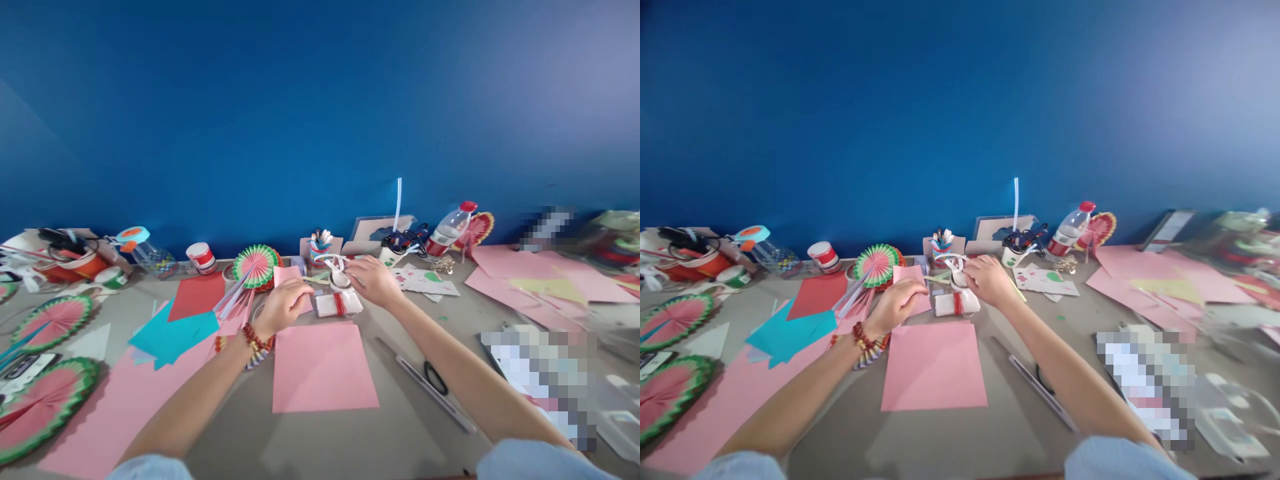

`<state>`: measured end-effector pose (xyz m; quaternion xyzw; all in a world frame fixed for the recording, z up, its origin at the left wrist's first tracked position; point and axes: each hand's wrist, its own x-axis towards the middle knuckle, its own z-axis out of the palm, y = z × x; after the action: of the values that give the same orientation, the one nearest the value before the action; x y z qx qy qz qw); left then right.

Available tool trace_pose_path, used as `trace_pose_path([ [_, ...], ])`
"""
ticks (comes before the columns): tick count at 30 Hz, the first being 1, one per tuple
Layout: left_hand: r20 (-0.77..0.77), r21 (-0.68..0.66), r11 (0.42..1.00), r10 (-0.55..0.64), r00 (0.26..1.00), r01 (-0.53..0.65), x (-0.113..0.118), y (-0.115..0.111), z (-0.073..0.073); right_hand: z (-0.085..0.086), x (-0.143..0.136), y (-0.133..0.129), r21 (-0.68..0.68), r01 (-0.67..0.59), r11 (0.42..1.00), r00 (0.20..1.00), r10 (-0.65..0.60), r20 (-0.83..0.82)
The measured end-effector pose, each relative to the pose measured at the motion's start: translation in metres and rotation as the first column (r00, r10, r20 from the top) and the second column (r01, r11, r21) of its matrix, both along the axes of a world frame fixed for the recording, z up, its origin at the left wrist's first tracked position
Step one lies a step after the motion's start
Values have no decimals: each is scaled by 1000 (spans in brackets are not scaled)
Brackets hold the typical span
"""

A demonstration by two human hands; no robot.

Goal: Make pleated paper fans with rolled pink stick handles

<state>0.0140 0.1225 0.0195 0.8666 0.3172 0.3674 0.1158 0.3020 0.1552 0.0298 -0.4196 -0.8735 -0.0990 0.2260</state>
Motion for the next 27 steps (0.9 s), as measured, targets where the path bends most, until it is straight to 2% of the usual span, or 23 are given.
trace_pose_path([
  [3,44,-60,998,23,999,-21,-26,-32,-2,3,-1,-22,14,27,1000,993,-25,-115],
  [6,19,-135,991,10,1000,-7,-49,-66,-6,-7,-9,-62,-79,-86,993,960,61,-274],
  [9,-111,-143,989,19,994,-35,-64,-100,-15,-28,-20,-107,-284,-212,935,956,138,-259],
  [13,-278,-121,982,105,955,-144,-73,-141,-32,-54,-26,-157,-376,-157,913,981,101,-164],
  [15,-366,-122,983,82,927,-135,-73,-155,-39,-61,-23,-171,-397,-107,912,991,68,-112],
  [17,-422,-118,979,100,901,-164,-73,-164,-45,-66,-16,-175,-395,-33,918,996,-1,-88],
  [20,-424,-88,947,244,872,-308,-69,-168,-51,-73,-7,-167,-377,145,915,980,-185,-73],
  [22,-414,-77,922,316,854,-379,-65,-166,-55,-78,-6,-157,-375,225,899,962,-266,-58],
  [27,-398,-111,913,322,859,-394,-51,-166,-64,-86,-16,-137,-412,235,880,961,-275,-40],
])
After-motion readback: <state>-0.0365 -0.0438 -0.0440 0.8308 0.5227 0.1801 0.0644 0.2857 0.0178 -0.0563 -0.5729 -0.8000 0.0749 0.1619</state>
